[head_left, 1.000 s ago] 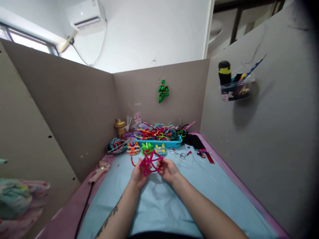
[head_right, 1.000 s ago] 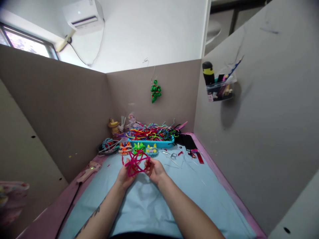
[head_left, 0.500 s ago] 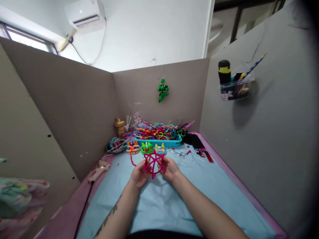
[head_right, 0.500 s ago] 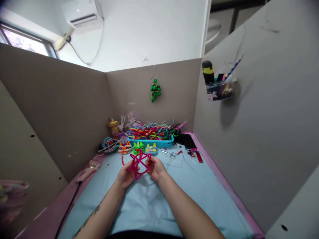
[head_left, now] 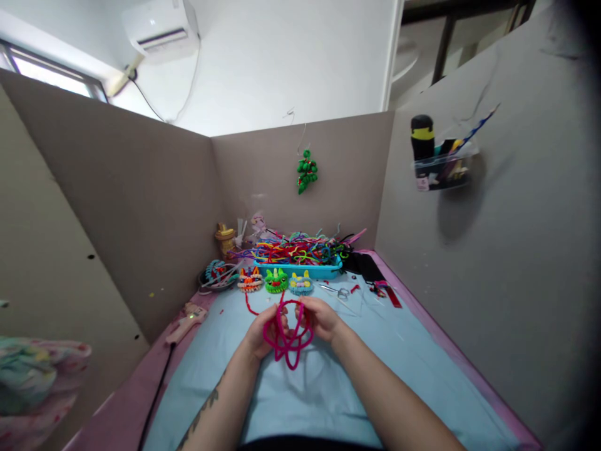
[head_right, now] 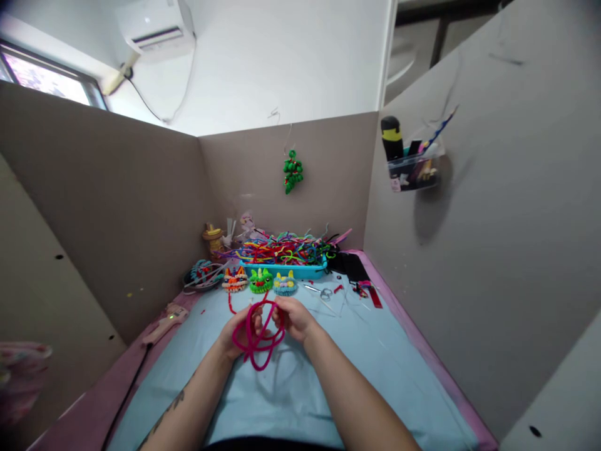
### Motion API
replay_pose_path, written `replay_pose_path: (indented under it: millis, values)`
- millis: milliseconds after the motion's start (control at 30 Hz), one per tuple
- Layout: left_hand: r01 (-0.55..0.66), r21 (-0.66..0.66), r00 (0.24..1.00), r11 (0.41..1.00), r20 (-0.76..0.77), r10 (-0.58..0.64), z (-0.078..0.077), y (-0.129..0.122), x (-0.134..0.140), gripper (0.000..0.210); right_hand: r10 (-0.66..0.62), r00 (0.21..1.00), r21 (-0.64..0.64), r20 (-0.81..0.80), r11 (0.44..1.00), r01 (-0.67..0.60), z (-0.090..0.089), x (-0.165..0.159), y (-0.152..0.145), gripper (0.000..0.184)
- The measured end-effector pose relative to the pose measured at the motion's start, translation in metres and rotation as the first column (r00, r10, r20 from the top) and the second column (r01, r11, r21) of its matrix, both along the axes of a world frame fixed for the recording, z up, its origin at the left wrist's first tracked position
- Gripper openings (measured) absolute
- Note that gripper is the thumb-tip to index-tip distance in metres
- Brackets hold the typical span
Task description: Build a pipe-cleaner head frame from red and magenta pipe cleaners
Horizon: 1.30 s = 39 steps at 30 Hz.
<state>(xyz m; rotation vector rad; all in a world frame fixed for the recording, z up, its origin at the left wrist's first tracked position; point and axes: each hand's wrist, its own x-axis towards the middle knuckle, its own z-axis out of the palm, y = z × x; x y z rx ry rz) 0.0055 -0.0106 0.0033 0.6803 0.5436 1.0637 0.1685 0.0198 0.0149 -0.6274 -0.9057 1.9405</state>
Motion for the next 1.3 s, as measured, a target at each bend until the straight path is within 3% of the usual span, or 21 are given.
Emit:
replay_pose_path:
  millis: [133,300,400,500,567,667,767,833,900,1100,1300]
  values:
    - [-0.049,0.034,0.998,0.998,-0.025,0.049,0.0,0.001,0.001,0.016,-0.004,0.994,0.111,0.111,0.994,-0.009,0.004,0.003,-0.002,0.03]
    - [-0.042,0.069,0.995,0.997,-0.089,0.048,0.001,0.002,0.001,0.021,-0.002,0.98,0.189,0.2,0.981,-0.036,0.008,0.006,-0.003,0.032]
    - [-0.034,0.139,0.968,0.99,-0.241,0.067,0.014,-0.004,0.001,0.024,-0.007,0.964,0.303,0.265,0.95,-0.076,0.01,0.009,-0.003,0.035]
    - [-0.019,0.225,0.907,0.974,-0.406,0.112,0.041,-0.015,0.002,0.026,-0.095,0.961,0.47,0.261,0.882,-0.041,0.013,0.014,-0.002,0.036]
    - [-0.084,0.378,0.816,0.922,-0.505,0.281,0.061,-0.023,0.004,0.025,-0.285,0.939,0.584,0.194,0.802,0.123,0.017,0.019,-0.002,0.035]
    - [-0.129,0.643,0.561,0.755,-0.581,0.59,0.082,-0.031,0.004,0.019,-0.579,0.812,0.766,0.074,0.554,0.325,0.027,0.027,-0.006,0.028]
    - [-0.067,0.805,0.35,0.59,-0.535,0.769,0.085,-0.031,0.004,0.01,-0.71,0.703,0.94,0.036,0.263,0.218,0.037,0.03,-0.017,0.016]
    - [-0.035,0.832,0.331,0.553,-0.513,0.792,0.079,-0.029,0.005,0.009,-0.766,0.643,0.989,0.016,0.107,0.103,0.04,0.027,-0.023,0.019]
    - [-0.036,0.821,0.374,0.57,-0.518,0.769,0.073,-0.027,0.007,0.009,-0.802,0.597,1.0,-0.006,0.01,0.024,0.04,0.023,-0.027,0.023]
    - [-0.099,0.764,0.445,0.638,-0.54,0.715,0.073,-0.031,0.022,0.008,-0.846,0.532,0.997,-0.021,-0.059,-0.055,0.035,0.016,-0.032,0.019]
    - [-0.062,0.781,0.439,0.622,-0.538,0.72,0.072,-0.032,0.024,0.008,-0.867,0.497,0.991,-0.041,-0.098,-0.089,0.033,0.019,-0.032,0.016]
